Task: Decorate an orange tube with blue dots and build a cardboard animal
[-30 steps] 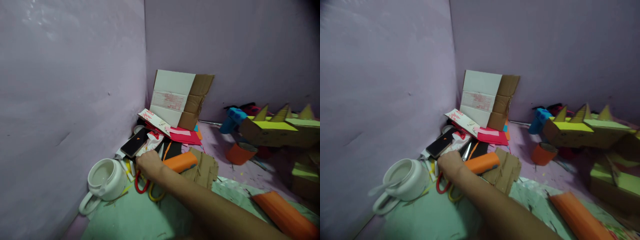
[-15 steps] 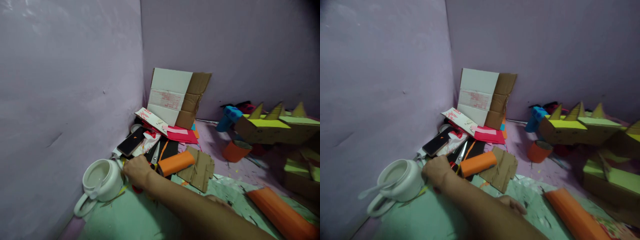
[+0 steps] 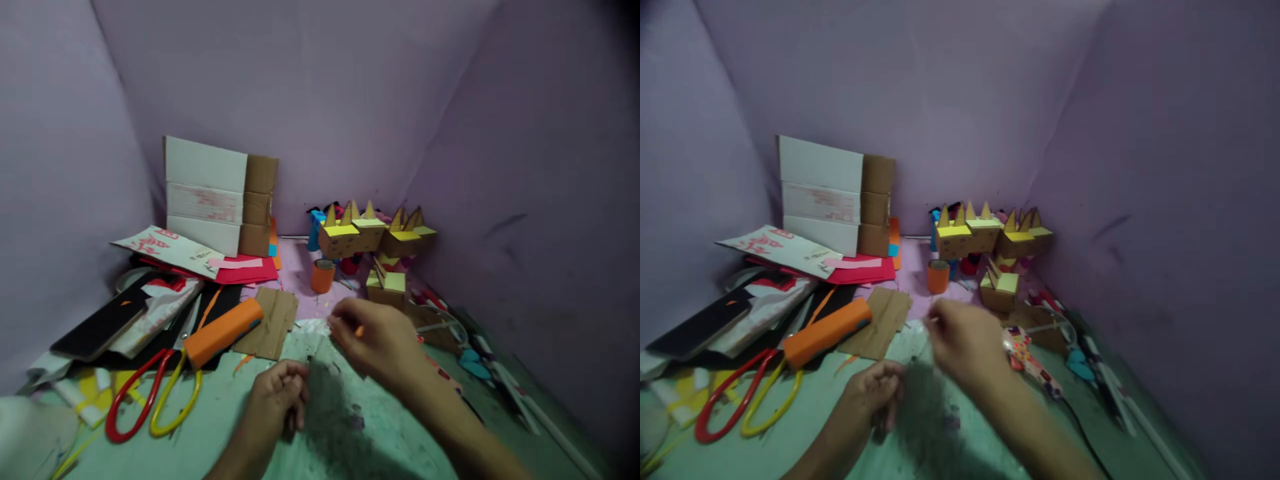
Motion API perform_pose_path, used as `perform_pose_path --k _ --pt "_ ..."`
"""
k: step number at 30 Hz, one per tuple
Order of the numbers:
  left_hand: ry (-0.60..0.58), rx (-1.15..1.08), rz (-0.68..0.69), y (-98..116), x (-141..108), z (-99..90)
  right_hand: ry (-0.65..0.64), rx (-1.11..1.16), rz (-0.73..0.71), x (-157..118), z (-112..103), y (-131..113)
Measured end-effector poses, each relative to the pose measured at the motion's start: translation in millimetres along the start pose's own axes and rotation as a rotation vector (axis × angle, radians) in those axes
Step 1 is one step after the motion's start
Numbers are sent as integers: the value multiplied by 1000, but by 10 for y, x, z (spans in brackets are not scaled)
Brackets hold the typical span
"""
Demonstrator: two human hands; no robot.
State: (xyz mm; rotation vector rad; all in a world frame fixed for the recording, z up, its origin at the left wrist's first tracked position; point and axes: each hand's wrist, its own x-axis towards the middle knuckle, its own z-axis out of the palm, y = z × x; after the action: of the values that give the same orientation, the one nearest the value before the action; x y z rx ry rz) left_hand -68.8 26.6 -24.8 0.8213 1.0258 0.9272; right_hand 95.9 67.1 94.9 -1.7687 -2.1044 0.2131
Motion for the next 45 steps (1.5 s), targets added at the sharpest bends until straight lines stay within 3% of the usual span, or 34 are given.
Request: perform_pose_path --k 3,6,9,14,18,21,26,31,37,40,45 --pt "19 32 32 70 112 10 2 6 239 -149 26 665" --pt "58 83 34 132 72 63 -86 48 203 -315 212 861" --pt "86 159 11 166 39 149 -70 -32 131 -411 367 759" --pt "84 292 -37 252 25 279 -18 -31 41 -408 438 630" --pt "193 266 52 327 34 355 152 176 -29 -454 515 640" --pt "277 136 120 303 83 443 269 447 -1 -525 595 616" --pt "250 -83 204 201 138 599 56 921 209 -579 600 551" --pt "224 -162 156 175 67 543 -56 1109 123 -604 548 523" --pt "298 -90 166 165 19 515 -81 915 70 -650 544 477" --pt "262 24 176 159 47 530 -103 826 86 -650 569 482" --pt "161 274 236 159 106 499 -113 871 135 -636 631 510"
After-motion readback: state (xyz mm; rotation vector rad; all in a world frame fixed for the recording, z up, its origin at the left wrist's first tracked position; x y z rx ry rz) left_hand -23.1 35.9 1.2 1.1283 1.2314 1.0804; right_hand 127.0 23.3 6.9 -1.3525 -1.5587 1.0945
